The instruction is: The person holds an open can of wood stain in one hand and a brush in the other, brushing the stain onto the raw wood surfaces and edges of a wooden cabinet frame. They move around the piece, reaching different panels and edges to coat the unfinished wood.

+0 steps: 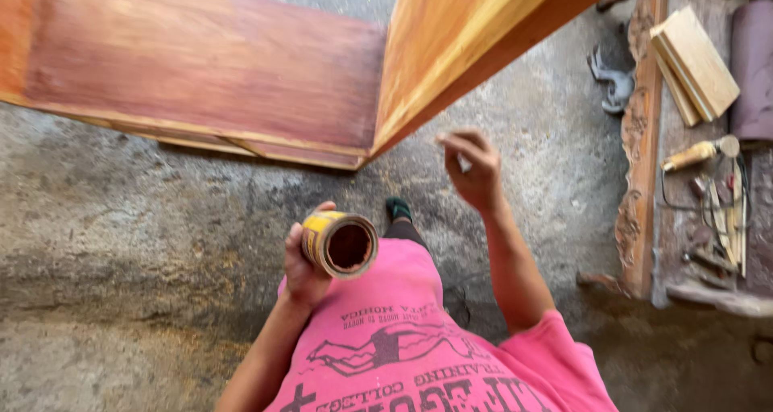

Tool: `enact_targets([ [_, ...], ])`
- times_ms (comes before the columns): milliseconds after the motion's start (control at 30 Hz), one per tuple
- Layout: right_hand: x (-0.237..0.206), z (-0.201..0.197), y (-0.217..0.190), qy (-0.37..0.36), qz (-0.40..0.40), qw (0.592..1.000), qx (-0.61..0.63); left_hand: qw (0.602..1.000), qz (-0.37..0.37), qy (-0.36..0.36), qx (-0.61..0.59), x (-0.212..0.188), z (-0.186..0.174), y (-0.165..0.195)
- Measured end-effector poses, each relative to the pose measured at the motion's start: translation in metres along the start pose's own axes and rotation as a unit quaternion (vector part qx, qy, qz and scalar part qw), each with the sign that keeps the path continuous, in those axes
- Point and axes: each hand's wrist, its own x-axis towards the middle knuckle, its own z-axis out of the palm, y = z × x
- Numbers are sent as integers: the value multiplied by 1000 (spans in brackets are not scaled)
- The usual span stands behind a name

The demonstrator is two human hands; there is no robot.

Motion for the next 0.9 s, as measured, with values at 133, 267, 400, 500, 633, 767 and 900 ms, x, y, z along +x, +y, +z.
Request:
enact_targets([
  [133,6,-7,-11,26,-21,999,-31,1000,7,15,12,8,0,0],
  [267,48,-37,-7,50,-160,980,-104,999,-4,-12,39,18,1,3],
  [400,96,-53,-12,67,-262,951,-150,998,-20,-44,49,24,2,5],
  [500,121,-45,-11,77,-304,941,-123,998,-22,-38,49,25,1,6],
  [633,125,-40,7,75,-293,946,-118,998,-5,-14,65,25,-3,9],
  [767,121,-50,33,91,-284,946,-131,998,19,-10,53,23,-9,12],
  [900,106,-76,32,95,-228,948,-202,999,21,-24,21,25,-13,15],
])
